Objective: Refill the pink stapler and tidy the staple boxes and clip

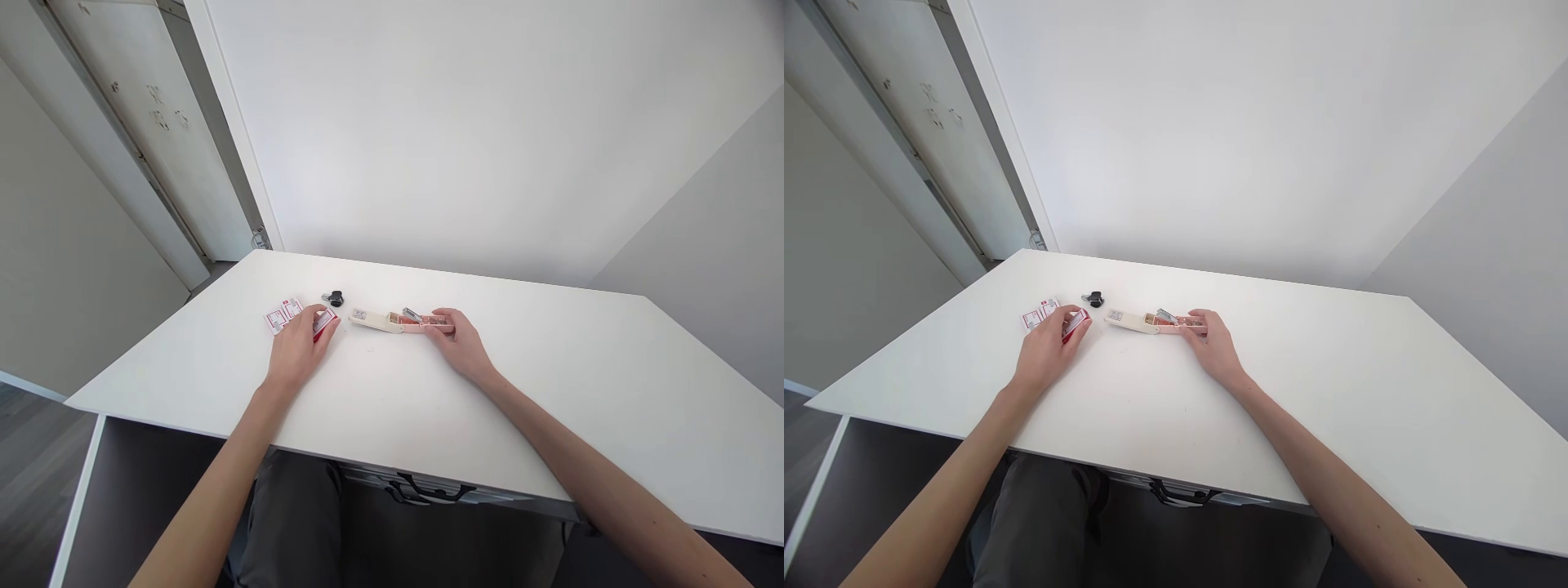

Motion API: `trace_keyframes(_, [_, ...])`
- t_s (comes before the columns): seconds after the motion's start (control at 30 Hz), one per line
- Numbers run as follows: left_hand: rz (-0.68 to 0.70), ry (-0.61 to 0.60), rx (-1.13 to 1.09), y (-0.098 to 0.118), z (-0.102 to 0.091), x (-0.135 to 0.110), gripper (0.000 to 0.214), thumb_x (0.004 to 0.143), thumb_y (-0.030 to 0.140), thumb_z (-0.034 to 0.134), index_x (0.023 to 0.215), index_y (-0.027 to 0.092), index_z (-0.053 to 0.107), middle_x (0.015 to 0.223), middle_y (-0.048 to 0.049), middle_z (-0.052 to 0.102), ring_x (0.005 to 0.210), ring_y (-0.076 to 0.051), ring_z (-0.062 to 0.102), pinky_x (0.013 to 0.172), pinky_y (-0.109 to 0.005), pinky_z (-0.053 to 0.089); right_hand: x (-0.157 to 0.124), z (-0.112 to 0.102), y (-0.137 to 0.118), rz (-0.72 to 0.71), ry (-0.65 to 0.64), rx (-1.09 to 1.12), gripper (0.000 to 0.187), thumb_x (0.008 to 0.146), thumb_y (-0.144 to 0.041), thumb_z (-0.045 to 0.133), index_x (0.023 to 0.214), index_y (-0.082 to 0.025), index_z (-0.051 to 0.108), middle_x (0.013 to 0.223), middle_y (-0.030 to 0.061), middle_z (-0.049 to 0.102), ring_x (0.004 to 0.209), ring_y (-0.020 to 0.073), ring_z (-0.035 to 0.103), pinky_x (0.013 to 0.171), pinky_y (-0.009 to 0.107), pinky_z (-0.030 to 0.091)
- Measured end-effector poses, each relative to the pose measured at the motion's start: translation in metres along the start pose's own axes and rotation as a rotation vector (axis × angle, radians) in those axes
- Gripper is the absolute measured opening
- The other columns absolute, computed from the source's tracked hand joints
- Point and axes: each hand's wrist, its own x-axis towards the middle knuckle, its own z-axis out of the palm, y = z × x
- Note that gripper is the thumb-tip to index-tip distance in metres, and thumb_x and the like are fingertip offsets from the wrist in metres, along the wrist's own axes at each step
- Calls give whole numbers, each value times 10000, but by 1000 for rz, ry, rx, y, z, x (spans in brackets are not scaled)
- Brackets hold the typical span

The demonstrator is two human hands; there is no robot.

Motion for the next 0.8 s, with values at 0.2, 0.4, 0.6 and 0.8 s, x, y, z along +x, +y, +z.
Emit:
trace_keyframes(0.2, [136, 74, 46, -10, 7, 4, 366, 1003, 505, 539, 1193, 204, 626, 1157, -139, 715, 1126, -345, 624, 1053, -498, 462, 0, 1, 1, -24, 0, -26, 394, 947, -512, 688, 1233, -250, 619, 1342, 119, 725, 1119, 292, 725, 938, 485, 579])
trace_keyframes(0.4, [133, 63, 106, -18, 12, 7, 376, 998, 487, 535, 1208, 189, 631, 1208, -161, 694, 1172, -369, 588, 1062, -519, 455, 1, 1, 3, -28, -5, -33, 374, 940, -511, 692, 1204, -256, 623, 1314, 110, 728, 1133, 289, 718, 941, 480, 577])
trace_keyframes(0.6, [87, 33, 76, -14, 9, 5, 394, 1003, 519, 502, 1180, 193, 634, 1178, -156, 710, 1147, -369, 622, 1047, -525, 457, 2, 1, 1, -7, -20, -49, 358, 923, -510, 711, 1156, -247, 644, 1308, 121, 723, 1162, 303, 702, 913, 471, 587])
trace_keyframes(0.8, [-75, -7, -332, 2, -9, -4, 461, 1073, 610, 320, 1198, 238, 561, 893, -40, 679, 694, -210, 625, 705, -373, 494, 2, 2, 0, -43, -46, -19, 315, 906, -484, 733, 1086, -235, 665, 1255, 138, 743, 1082, 298, 730, 856, 456, 594])
